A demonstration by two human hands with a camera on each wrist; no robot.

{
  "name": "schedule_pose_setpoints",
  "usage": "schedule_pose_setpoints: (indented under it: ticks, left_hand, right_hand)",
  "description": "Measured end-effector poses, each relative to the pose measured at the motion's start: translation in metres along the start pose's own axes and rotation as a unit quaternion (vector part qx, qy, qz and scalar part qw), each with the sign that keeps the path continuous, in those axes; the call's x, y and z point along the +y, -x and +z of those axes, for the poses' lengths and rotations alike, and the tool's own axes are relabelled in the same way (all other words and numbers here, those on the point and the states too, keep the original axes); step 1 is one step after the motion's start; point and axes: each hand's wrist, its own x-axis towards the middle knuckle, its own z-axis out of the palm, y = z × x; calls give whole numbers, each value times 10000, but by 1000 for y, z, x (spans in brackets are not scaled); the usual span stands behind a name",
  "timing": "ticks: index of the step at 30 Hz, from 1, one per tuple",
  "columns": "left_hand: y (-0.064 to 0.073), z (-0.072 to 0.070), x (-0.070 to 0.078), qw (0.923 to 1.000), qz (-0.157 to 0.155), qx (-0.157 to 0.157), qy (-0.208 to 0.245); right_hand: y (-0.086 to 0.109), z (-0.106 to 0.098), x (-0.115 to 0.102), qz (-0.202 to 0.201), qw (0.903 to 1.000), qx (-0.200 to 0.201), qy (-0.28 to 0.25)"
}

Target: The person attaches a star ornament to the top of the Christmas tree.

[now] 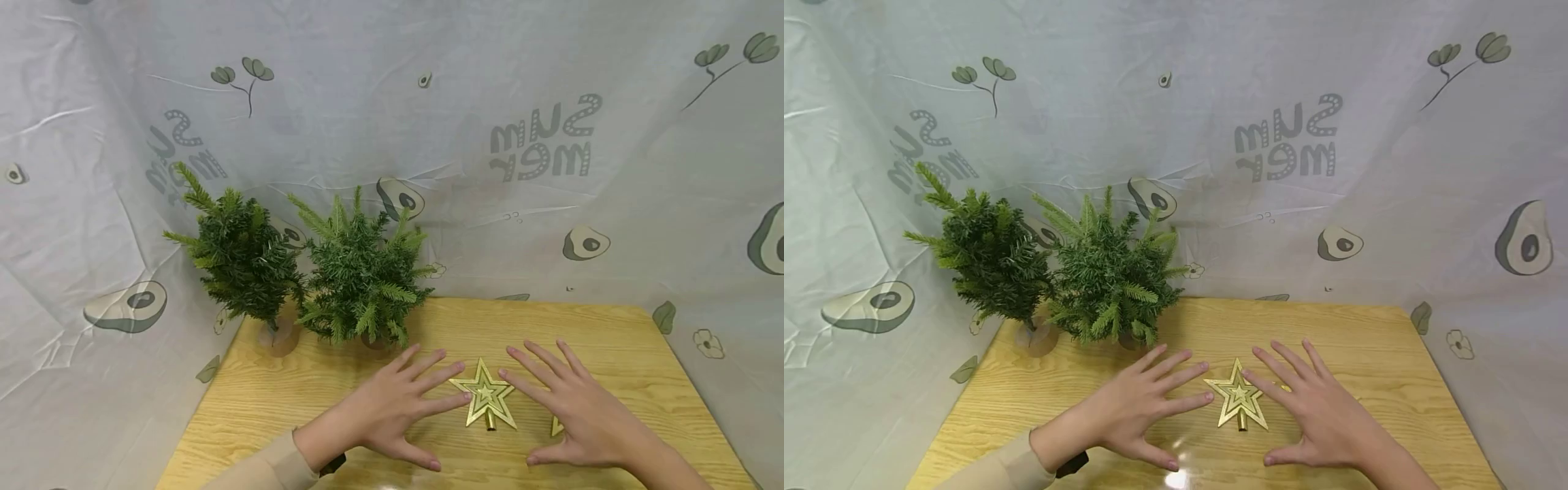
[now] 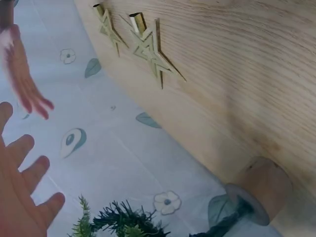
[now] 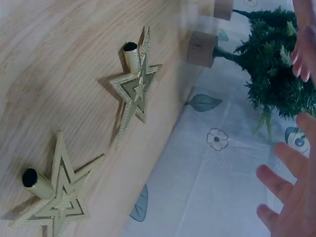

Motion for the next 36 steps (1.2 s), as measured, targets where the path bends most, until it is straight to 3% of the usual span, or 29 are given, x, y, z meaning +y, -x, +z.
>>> schedule_pose_setpoints:
  ticks: [4, 13, 18, 24, 30, 36]
  left_hand:
    - [0, -2, 3, 9992, 34, 347, 201]
    - [2, -8, 6, 9924, 97, 1224, -12]
    - [4, -13, 6, 9889, 22, 1460, 261]
    - [9, -22, 5, 9828, -260, 1675, 728]
    - [14, -34, 4, 9690, -584, 1983, 1356]
    - [16, -52, 2, 9455, -562, 2616, 1855]
  right_hand:
    - [4, 2, 1, 231, 9996, 161, 49]
    - [11, 14, 1, 820, 9965, 65, -164]
    - [15, 26, 2, 1248, 9900, -128, -638]
    - [17, 39, 6, 1633, 9837, -349, -664]
    - [19, 52, 10, 1847, 9777, -624, -778]
    - [21, 65, 16, 2155, 9690, -938, -763]
